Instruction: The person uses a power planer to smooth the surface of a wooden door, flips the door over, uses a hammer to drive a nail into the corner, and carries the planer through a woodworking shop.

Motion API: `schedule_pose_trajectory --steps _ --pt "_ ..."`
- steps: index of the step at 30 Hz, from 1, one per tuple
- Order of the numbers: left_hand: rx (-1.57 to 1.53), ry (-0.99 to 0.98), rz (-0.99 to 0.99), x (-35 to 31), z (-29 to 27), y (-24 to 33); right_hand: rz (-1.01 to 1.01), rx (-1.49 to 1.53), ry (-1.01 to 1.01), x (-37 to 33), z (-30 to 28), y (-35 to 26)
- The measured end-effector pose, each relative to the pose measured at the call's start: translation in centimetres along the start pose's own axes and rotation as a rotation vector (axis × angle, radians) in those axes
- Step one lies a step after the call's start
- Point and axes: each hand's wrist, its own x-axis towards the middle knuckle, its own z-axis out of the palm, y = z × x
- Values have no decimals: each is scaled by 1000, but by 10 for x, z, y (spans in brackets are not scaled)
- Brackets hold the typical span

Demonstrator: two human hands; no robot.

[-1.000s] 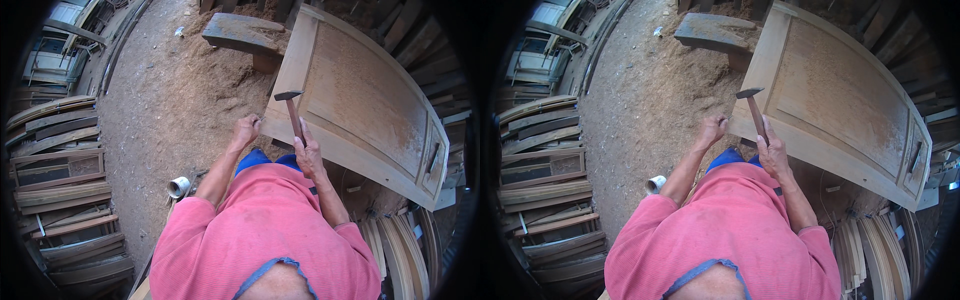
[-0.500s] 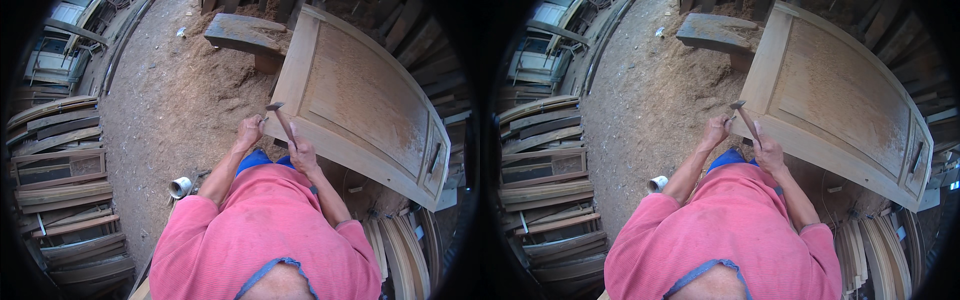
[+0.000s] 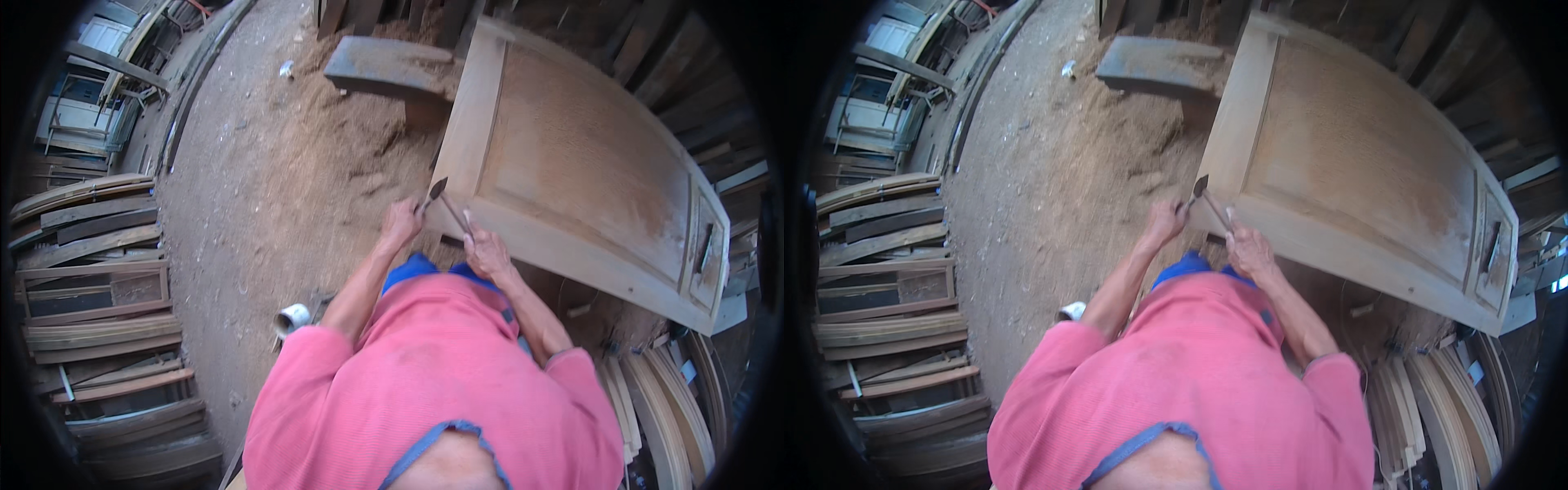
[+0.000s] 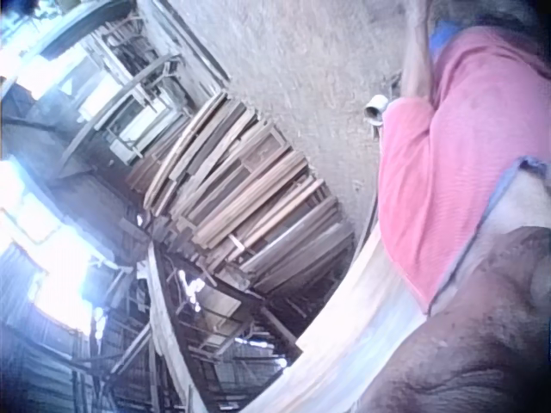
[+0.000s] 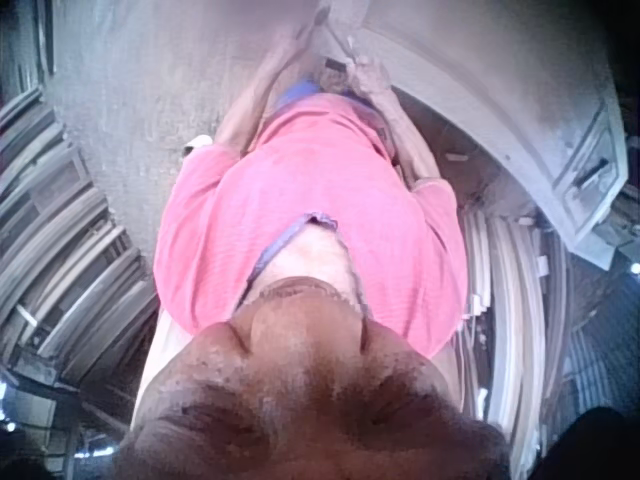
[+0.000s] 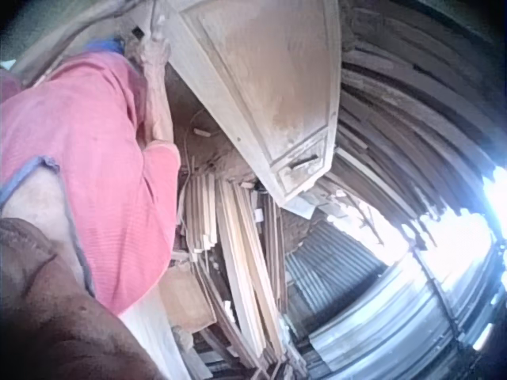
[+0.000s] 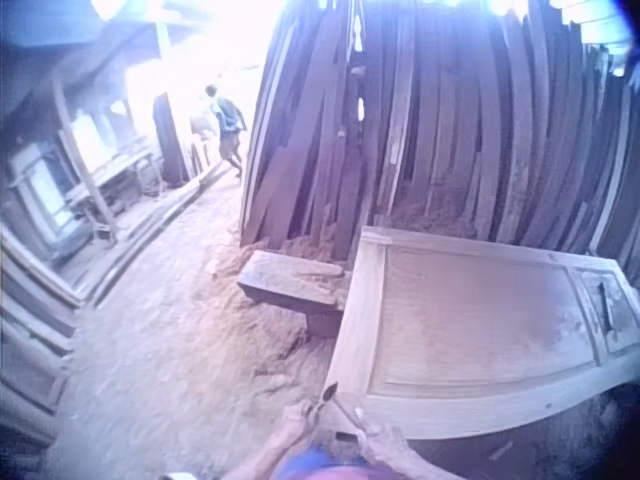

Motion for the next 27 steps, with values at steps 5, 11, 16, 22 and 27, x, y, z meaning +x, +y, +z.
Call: schedule_pose_trajectory --steps 5,11,16,22,27 --pt "-25 -26 -9 -5 1 -9 -131 492 282 -16 -27 -32" --pt "-668 182 -382 20 -19 -49 67 954 286 -40 -36 -30" --pt "-745 132 -354 29 -38 -41 239 1017 336 -57 -17 -3" --pt "-607 -315 -101 -17 -13 57 322 900 400 -63 3 13" --pt "-815 -713 -116 -45 26 115 279 835 475 -68 6 20"
